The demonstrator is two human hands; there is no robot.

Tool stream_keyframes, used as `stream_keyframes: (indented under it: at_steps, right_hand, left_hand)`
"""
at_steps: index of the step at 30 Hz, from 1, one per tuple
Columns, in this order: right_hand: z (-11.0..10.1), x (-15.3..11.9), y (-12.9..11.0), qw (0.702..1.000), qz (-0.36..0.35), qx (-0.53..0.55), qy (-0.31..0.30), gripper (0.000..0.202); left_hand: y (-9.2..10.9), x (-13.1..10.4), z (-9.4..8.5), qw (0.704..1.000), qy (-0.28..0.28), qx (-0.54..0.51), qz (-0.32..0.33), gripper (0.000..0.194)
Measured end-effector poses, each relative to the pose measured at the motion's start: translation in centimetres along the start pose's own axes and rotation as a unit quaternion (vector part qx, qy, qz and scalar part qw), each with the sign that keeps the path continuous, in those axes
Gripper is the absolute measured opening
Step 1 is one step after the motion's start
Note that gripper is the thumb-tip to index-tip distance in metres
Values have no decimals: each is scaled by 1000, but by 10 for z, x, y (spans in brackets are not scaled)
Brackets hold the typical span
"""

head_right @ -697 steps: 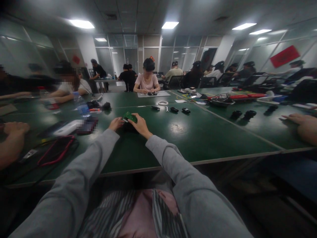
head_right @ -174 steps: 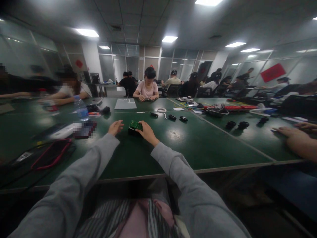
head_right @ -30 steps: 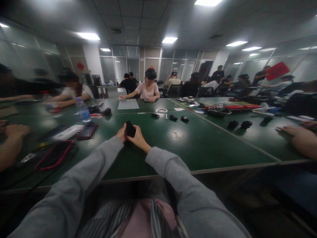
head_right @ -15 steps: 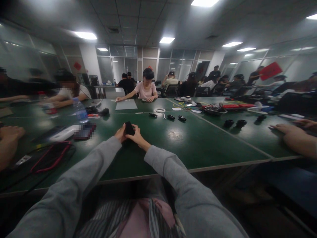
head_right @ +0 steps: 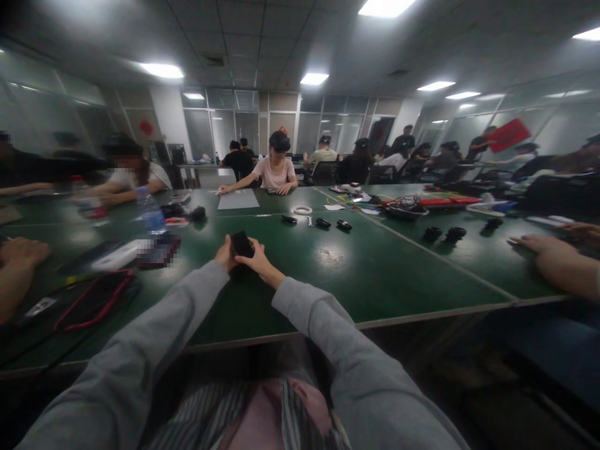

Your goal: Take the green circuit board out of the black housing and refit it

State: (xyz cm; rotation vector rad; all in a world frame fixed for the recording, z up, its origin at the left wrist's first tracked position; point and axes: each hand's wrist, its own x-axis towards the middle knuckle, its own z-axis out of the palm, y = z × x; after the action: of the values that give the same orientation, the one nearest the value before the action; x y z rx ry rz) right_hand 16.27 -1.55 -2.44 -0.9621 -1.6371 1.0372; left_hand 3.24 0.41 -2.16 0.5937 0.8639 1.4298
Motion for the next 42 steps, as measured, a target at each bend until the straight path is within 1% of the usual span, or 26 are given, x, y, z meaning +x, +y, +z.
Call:
stream_keyframes:
  at_steps: [4,7,11,14,17,20,23,26,29,31,36,39,42]
  right_hand:
    - [-1,-1,0,1000,-3,-14,2,80]
    - [-4,2,1,1000,-12,-7,10,78]
    - [-8,9,3,999,-21,34,24,69]
    - [-11,14,5,996,-2,78,33,65]
    - [-14,17,6,993,16,91,72,59]
    - [-18,20,7,990,20,71,120,54]
    - [-23,23,9,984,21,71,163,54]
    - [-27,26,11,975,36,101,193,53]
    - [-28,25,13,975,54,115,180,51]
    - [-28,23,13,980,63,102,162,49]
    - [-30,21,17,989,66,32,131,44]
    - [-32,22,21,990,73,-7,121,45]
    - [-34,22,23,993,64,-51,84,48]
  left_hand:
    - [4,-2,1,1000,4,-6,-1,54]
    - [7,-2,-1,1000,14,-14,2,54]
    - [8,1,-6,1000,7,-24,10,55]
    - [9,2,-8,1000,6,-22,11,56]
    - [11,0,-8,1000,4,-16,6,57]
    - [12,-3,-7,1000,-6,-10,-2,57]
    - [14,-6,-7,999,-31,-13,-3,56]
    - [17,-10,-7,998,-54,-23,2,55]
    - [19,-12,-7,998,-61,-23,0,57]
    - [21,-13,-8,998,-63,-23,-11,59]
    - [27,-13,-12,995,-81,-37,-35,62]
    - [32,-15,-12,994,-92,-38,-42,62]
    - [39,-15,-12,994,-90,-47,-35,62]
